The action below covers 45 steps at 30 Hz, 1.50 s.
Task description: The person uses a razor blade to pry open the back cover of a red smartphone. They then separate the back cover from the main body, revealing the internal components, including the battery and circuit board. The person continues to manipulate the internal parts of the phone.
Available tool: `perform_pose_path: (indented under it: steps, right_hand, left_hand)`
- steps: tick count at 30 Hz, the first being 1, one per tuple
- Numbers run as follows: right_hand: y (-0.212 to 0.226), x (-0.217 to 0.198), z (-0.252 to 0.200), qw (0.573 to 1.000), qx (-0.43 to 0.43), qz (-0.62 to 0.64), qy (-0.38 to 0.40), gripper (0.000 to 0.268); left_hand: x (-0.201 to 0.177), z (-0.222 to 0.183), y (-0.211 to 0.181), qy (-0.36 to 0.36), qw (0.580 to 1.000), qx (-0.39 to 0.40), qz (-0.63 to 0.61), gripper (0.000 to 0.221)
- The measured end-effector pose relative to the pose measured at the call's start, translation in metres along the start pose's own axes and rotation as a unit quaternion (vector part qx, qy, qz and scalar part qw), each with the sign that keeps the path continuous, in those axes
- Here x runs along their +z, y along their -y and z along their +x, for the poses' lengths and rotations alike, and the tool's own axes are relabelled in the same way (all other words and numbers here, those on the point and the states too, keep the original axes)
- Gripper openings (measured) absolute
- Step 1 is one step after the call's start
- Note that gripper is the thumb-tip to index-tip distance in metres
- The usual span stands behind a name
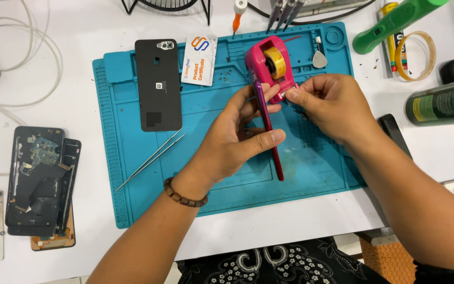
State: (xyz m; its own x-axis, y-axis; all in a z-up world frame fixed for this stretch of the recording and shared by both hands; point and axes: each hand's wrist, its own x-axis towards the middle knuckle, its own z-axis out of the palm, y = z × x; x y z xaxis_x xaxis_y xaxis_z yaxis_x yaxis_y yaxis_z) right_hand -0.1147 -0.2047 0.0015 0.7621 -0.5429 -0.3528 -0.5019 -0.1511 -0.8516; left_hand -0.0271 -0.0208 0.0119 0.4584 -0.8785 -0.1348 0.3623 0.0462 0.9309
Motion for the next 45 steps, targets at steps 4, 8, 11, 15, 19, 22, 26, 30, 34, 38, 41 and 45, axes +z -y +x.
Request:
perform_pose_path:
  steps: [4, 8, 11, 15, 19, 22, 26, 30, 34, 38, 41, 45]
  right_hand:
    - [0.004, -0.001, -0.004, 1.000, -0.015, -0.015, -0.002, 0.027]
    - [0.003, -0.004, -0.003, 1.000, 0.007, 0.014, 0.022, 0.018]
    - [0.000, -0.005, -0.002, 1.000, 0.008, 0.001, 0.029, 0.013]
    - [-0.007, -0.006, 0.002, 0.995, -0.037, -0.088, 0.025, 0.011]
    - [0.004, -0.009, -0.004, 0.993, -0.036, -0.109, 0.029, 0.012]
    - [0.013, -0.016, -0.017, 0.990, -0.072, -0.114, 0.046, 0.008]
    - [0.022, -0.015, -0.031, 0.979, -0.188, -0.024, 0.079, 0.005]
    - [0.026, -0.006, -0.039, 0.964, -0.229, 0.023, 0.129, 0.009]
    - [0.014, 0.003, -0.034, 0.965, -0.217, 0.066, 0.132, 0.008]
    - [0.011, 0.006, -0.032, 0.967, -0.216, 0.074, 0.114, 0.007]
    - [0.011, 0.006, -0.032, 0.969, -0.216, 0.060, 0.103, 0.007]
    - [0.009, 0.007, -0.031, 0.970, -0.214, 0.061, 0.094, 0.006]
  left_hand:
    - [0.001, 0.000, -0.001, 0.006, 1.000, 0.006, 0.007, 0.074]
    - [-0.001, 0.000, 0.003, 0.000, 1.000, 0.013, -0.008, 0.072]
    - [-0.002, 0.000, 0.004, -0.002, 1.000, 0.013, -0.018, 0.071]
    - [-0.002, 0.000, 0.009, -0.004, 0.999, 0.024, -0.039, 0.068]
    - [-0.002, -0.003, 0.002, -0.015, 0.999, 0.032, -0.008, 0.070]
    - [-0.004, -0.007, 0.006, -0.030, 0.996, 0.065, -0.046, 0.066]
    - [-0.001, -0.010, 0.002, -0.063, 0.994, 0.084, -0.013, 0.076]
    - [0.002, -0.012, 0.001, -0.069, 0.994, 0.090, 0.000, 0.096]
    - [0.001, -0.013, -0.002, -0.043, 0.996, 0.083, 0.005, 0.075]
    - [0.002, -0.015, -0.004, -0.005, 0.993, 0.119, -0.023, 0.070]
    - [0.001, -0.016, -0.004, 0.009, 0.992, 0.122, -0.045, 0.070]
    - [0.000, -0.016, 0.000, 0.020, 0.990, 0.119, -0.075, 0.070]
